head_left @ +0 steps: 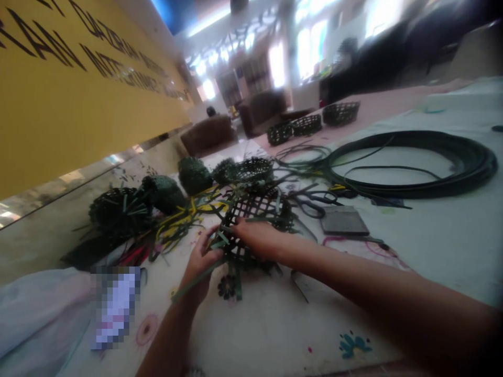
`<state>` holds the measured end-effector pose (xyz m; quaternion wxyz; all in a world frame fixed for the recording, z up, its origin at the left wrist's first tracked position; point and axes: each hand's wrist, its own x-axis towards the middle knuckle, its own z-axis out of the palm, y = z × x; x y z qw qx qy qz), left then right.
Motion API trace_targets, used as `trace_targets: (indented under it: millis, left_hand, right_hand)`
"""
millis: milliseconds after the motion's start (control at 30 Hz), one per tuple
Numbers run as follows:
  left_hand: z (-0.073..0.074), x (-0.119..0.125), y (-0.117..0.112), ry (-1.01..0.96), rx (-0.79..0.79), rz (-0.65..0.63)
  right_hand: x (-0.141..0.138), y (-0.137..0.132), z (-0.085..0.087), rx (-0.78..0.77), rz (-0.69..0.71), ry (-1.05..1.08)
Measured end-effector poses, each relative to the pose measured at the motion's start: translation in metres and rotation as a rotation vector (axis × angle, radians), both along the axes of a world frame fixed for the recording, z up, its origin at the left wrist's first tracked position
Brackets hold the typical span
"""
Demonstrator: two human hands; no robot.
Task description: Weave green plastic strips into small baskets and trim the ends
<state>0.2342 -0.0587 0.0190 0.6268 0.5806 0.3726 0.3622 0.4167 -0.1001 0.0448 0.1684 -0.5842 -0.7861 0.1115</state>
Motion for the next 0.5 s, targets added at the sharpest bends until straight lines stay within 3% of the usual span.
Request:
trace_targets:
  millis: [300, 500]
  left_hand:
    - [-0.006, 0.005, -0.007, 0.017, -0.025, -0.104]
    - [-0.005, 0.007, -0.012, 0.022, -0.021, -0.086]
  right_hand:
    - [0.004, 0.006, 0.006, -0.095, 0.074, -0.109]
    - [0.005, 0.012, 0.000, -0.103, 0.078, -0.077]
